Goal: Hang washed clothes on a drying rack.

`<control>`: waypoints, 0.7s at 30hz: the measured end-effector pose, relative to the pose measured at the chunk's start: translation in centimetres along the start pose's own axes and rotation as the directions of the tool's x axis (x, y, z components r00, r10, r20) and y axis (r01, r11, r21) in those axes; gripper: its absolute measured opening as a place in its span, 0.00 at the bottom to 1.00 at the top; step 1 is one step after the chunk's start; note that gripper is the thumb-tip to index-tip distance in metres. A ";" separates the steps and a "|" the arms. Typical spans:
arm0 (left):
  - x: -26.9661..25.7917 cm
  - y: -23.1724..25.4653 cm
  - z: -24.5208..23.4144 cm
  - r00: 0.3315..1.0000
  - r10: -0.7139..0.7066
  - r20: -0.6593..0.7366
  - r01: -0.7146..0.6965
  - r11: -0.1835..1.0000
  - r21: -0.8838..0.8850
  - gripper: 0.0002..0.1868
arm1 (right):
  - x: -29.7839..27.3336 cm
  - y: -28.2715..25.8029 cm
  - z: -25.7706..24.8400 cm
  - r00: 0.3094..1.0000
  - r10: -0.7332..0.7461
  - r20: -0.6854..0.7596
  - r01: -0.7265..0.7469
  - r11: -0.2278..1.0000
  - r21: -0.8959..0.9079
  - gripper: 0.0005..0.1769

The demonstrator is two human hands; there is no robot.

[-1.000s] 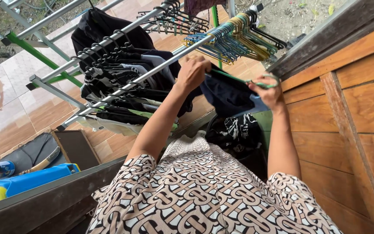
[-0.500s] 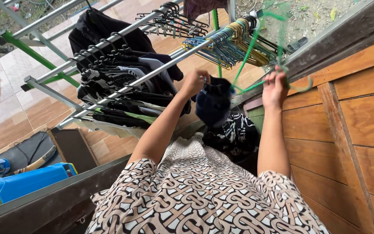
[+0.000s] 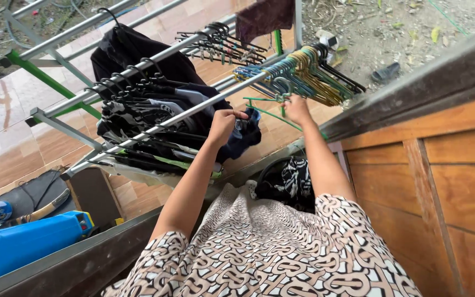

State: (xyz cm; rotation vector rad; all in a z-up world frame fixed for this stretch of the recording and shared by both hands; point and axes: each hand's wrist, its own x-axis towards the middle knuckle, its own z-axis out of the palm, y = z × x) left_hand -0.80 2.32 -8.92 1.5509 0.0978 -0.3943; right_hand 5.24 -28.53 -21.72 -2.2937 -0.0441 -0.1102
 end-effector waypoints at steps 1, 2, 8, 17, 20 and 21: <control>0.2 -0.9 -0.2 1.000 0.001 -0.009 -0.001 1.000 0.002 0.21 | 0.5 -0.6 0.7 1.000 -0.006 0.004 0.006 1.000 0.006 0.10; 0.8 -1.5 -0.5 1.000 0.015 -0.005 -0.015 0.998 -0.058 0.20 | 1.5 -1.5 1.4 0.999 0.018 0.037 -0.017 1.000 -0.015 0.10; 0.7 -1.1 -0.8 1.000 -0.032 -0.001 0.031 0.982 -0.184 0.16 | 3.6 -6.5 2.6 0.997 0.047 0.053 -0.040 0.991 -0.125 0.12; 0.7 0.1 -0.7 0.997 -0.075 -0.014 0.070 0.977 -0.201 0.13 | 3.4 -7.5 -0.9 0.981 0.193 -0.015 -0.193 0.967 -0.167 0.15; 0.8 0.7 -0.6 0.994 -0.103 -0.033 0.097 0.983 -0.154 0.14 | 4.0 -2.6 -3.2 0.956 0.193 -0.222 -0.224 0.966 -0.126 0.13; 0.7 0.9 -0.5 0.992 -0.116 -0.042 0.111 0.988 -0.110 0.14 | 4.2 -0.2 -3.9 0.927 0.168 -0.336 -0.231 0.960 -0.159 0.13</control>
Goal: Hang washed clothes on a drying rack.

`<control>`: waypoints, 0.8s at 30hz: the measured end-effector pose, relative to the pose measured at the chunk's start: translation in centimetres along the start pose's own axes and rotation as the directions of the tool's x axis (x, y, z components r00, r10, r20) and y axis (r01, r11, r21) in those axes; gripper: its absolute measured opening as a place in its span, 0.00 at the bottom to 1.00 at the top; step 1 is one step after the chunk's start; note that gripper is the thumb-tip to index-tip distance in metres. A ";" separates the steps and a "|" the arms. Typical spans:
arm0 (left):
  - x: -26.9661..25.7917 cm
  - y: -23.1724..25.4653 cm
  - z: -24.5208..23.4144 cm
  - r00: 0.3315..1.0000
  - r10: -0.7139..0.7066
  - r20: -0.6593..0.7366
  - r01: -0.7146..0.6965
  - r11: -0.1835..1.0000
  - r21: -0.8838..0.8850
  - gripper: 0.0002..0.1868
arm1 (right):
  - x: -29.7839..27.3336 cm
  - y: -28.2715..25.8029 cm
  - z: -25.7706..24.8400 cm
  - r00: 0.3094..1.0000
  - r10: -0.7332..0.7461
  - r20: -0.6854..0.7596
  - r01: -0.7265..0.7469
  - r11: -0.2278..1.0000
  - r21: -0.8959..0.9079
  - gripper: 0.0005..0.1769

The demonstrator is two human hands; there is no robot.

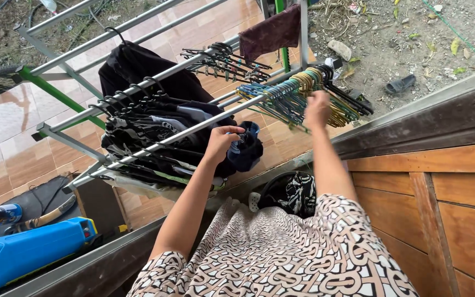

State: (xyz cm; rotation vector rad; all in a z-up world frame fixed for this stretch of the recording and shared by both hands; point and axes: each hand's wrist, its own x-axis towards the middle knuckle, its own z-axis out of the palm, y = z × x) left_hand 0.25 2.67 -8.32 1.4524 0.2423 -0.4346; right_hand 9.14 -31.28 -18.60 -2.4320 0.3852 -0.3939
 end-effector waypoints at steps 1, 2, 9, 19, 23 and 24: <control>-0.1 0.3 0.1 1.000 0.003 -0.001 -0.003 1.000 0.001 0.14 | 1.2 3.2 0.3 1.000 -0.001 -0.001 0.001 1.000 0.002 0.13; -0.2 0.6 0.2 1.000 -0.001 -0.005 0.001 0.999 0.050 0.13 | 2.5 6.4 0.5 0.998 -0.051 -0.032 0.049 0.996 -0.075 0.20; -0.7 1.5 0.4 1.000 0.009 -0.015 -0.006 0.975 0.222 0.12 | 4.6 8.6 -3.5 0.950 0.178 0.257 -0.047 0.895 -0.444 0.37; 0.4 1.6 0.2 0.978 0.206 0.034 -0.172 0.708 0.685 0.14 | 4.3 6.8 -2.5 0.972 0.170 0.160 -0.123 0.956 -0.267 0.19; 1.0 0.0 0.0 0.948 0.300 0.106 -0.264 0.556 0.788 0.13 | 6.0 4.4 -6.4 0.979 0.151 0.140 -0.072 0.888 -0.455 0.11; 1.0 -0.2 -0.1 0.898 0.417 0.142 -0.349 0.478 0.806 0.11 | 6.4 3.9 -7.4 0.976 0.168 0.135 -0.075 0.851 -0.520 0.11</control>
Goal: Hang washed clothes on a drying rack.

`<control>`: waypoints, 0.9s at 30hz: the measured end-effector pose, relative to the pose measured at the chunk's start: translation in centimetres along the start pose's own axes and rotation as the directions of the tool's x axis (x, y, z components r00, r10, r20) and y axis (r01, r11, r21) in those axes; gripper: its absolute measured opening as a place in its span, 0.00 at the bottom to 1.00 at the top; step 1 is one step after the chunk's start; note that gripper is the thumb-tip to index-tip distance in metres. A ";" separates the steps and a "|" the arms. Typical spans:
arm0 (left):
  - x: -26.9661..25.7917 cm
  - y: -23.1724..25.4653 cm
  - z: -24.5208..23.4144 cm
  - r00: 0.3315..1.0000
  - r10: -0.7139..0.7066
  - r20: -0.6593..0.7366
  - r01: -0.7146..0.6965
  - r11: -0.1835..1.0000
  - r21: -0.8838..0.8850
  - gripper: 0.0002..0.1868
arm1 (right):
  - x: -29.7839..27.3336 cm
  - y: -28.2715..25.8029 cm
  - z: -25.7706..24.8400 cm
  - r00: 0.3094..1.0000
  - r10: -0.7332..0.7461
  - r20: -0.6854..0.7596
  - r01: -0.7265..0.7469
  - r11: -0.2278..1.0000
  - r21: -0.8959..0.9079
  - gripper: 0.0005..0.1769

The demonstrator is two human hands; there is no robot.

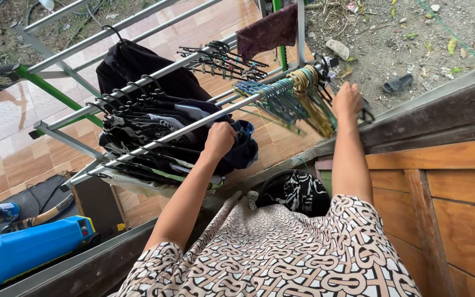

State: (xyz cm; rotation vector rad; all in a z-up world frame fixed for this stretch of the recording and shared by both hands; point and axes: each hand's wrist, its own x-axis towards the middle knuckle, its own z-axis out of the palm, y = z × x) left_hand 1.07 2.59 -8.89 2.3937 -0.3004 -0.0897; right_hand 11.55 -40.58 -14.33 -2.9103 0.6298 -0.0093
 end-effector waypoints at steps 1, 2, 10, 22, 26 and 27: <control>0.0 0.2 -0.1 1.000 0.002 0.002 -0.002 1.000 -0.002 0.11 | -1.5 -0.4 -2.5 1.000 0.003 0.000 -0.003 1.000 -0.002 0.11; -0.1 0.5 -0.1 1.000 0.011 -0.014 -0.010 0.999 0.043 0.10 | -3.0 -0.7 -5.0 1.000 -0.011 -0.015 0.010 0.999 -0.048 0.10; 0.4 0.8 0.5 0.993 0.090 -0.077 -0.072 0.976 0.208 0.09 | -12.1 0.3 -13.5 0.970 0.002 -0.244 0.012 0.998 0.056 0.10; 0.7 2.4 -2.1 0.895 0.378 -0.236 -0.337 0.921 0.196 0.18 | -27.0 -0.7 -25.2 0.834 -0.317 -0.451 0.440 0.876 0.199 0.10; 0.1 4.3 -4.0 0.915 0.400 -0.056 -0.386 0.907 0.171 0.28 | -30.0 -3.0 -28.5 0.817 -0.448 -0.364 0.533 0.827 0.177 0.10; 0.1 4.8 -4.3 0.913 0.406 -0.022 -0.398 0.903 0.164 0.31 | -30.3 -3.4 -28.9 0.778 -0.503 -0.377 0.585 0.799 0.140 0.09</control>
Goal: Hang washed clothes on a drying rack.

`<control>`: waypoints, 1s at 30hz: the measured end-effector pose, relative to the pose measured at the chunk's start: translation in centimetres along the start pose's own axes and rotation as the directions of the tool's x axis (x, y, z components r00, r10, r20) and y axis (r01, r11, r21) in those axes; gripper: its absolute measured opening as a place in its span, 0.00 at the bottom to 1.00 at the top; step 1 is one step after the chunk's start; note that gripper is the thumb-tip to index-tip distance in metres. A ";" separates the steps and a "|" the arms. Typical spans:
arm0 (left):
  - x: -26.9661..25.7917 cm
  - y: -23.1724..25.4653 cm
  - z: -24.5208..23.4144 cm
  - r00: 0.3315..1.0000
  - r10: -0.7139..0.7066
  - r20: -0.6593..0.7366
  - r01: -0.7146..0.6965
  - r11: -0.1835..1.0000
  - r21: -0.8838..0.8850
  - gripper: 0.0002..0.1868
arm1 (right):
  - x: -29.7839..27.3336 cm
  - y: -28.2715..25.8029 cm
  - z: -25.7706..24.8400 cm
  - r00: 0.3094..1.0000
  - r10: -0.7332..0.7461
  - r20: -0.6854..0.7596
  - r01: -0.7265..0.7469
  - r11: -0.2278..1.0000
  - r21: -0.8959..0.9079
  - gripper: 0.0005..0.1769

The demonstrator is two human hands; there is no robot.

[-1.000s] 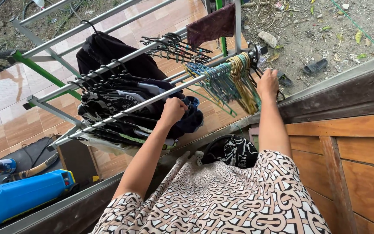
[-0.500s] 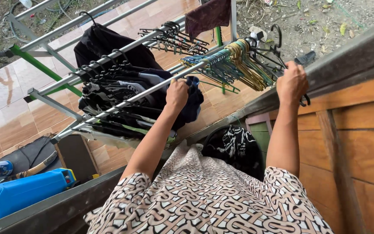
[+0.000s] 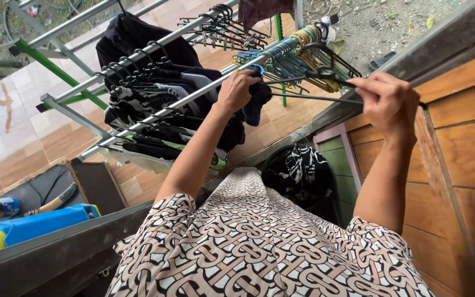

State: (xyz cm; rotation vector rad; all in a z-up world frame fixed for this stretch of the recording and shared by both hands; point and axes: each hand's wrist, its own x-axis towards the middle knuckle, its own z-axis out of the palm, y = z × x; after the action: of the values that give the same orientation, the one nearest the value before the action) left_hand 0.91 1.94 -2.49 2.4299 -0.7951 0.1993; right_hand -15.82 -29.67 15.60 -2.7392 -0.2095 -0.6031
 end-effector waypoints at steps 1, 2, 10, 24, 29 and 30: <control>0.2 0.7 -0.6 1.000 0.007 -0.001 -0.007 1.000 0.000 0.31 | 0.3 -0.2 0.4 1.000 0.003 -0.006 -0.003 1.000 -0.003 0.09; 0.2 1.4 -1.1 0.998 -0.001 0.059 0.003 0.999 -0.037 0.31 | 0.4 -0.4 0.7 0.997 -0.070 -0.019 0.070 0.997 -0.016 0.09; 1.4 3.8 -2.8 0.990 -0.001 0.141 0.054 0.928 -0.370 0.26 | 2.3 -1.1 6.1 0.973 -0.223 -0.064 0.225 0.974 0.023 0.08; 1.9 9.4 -10.9 0.955 0.265 -0.132 -0.296 0.857 -0.421 0.06 | -0.5 -2.1 18.6 0.968 -0.011 0.249 -0.103 0.893 0.439 0.40; 1.2 6.8 -12.1 0.948 0.297 -0.117 -0.318 0.848 -0.425 0.06 | -1.0 1.6 19.3 0.902 -0.127 0.413 0.028 0.971 0.239 0.31; 0.9 5.9 -12.2 0.951 0.288 -0.114 -0.310 0.879 -0.363 0.05 | -1.1 2.3 18.6 0.879 -0.117 0.462 0.040 0.984 0.175 0.24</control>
State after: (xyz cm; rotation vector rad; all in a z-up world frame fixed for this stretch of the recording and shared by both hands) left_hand -1.33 4.46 10.65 1.9253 -1.0750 0.2106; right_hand -9.19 -25.43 -1.49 -2.6800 -0.4638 0.0770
